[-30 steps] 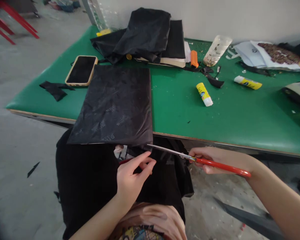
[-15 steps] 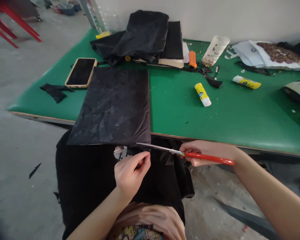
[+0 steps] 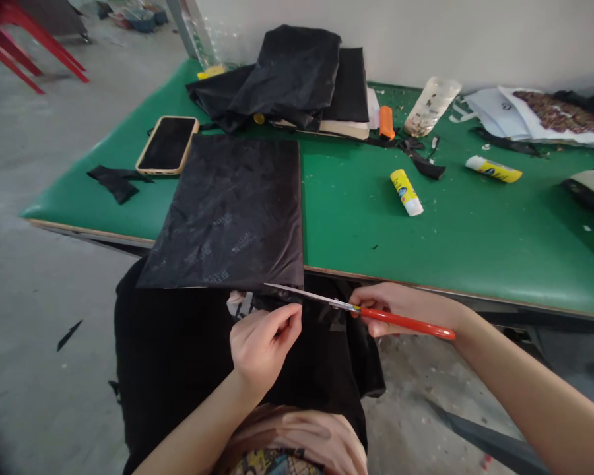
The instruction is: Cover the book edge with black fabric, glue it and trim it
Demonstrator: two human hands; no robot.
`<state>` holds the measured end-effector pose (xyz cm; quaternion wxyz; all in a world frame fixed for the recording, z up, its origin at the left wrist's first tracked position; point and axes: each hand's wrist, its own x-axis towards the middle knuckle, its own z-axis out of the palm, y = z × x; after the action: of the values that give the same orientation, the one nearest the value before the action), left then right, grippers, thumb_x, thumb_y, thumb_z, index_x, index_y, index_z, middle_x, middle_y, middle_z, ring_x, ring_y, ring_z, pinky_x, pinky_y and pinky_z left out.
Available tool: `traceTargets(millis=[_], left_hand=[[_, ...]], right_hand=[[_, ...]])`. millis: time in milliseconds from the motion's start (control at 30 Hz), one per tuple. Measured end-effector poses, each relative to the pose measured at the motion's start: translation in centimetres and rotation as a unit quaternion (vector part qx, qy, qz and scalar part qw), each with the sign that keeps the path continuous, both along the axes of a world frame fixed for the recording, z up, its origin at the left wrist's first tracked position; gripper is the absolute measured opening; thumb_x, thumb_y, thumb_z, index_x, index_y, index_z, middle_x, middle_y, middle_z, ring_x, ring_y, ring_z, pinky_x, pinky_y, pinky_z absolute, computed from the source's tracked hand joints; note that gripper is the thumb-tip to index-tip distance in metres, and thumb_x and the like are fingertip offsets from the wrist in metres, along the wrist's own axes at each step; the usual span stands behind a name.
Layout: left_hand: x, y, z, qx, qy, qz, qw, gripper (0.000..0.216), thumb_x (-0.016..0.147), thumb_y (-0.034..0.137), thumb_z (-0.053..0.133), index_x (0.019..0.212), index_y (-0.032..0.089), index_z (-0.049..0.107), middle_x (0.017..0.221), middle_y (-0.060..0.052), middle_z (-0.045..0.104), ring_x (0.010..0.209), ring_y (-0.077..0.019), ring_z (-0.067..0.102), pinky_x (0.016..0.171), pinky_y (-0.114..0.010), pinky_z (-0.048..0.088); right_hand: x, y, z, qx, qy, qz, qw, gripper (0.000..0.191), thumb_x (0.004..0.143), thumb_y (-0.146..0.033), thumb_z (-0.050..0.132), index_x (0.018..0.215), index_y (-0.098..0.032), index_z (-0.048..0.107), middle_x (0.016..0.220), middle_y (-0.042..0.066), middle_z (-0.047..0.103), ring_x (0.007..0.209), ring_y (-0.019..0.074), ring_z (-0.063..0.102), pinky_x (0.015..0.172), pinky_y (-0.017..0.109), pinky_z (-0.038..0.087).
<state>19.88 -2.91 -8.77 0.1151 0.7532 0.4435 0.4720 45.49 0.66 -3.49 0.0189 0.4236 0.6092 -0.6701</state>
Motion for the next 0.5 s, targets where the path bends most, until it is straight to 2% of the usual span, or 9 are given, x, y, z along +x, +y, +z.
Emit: traceTargets(millis=[367,500], left_hand=[[-0.12,-0.09,0.08,0.015,0.005,0.002,1.000,0.014,0.078,0.009,0.061,0.089,0.018,0.065,0.051,0.005,0.061,0.043,-0.0078,0.055,0.049,-0.022,0.039],[-0.17,-0.17,0.24,0.015,0.007,0.008,1.000,0.013,0.079,0.010,0.060,0.088,0.018,0.064,0.050,0.004,0.061,0.043,-0.0079,0.055,0.049,-0.022,0.039]], right_hand=[[-0.10,-0.75,-0.52,0.023,-0.030,-0.036,0.999,0.060,0.061,-0.071,0.066,0.089,-0.019,0.054,0.070,-0.002,0.045,0.060,0.0111,0.035,0.051,0.022,0.028],[0.00,-0.91,-0.33,0.059,-0.065,-0.030,0.996,0.059,0.060,-0.070,0.067,0.086,-0.019,0.055,0.067,-0.003,0.046,0.057,0.0107,0.035,0.049,0.022,0.027]])
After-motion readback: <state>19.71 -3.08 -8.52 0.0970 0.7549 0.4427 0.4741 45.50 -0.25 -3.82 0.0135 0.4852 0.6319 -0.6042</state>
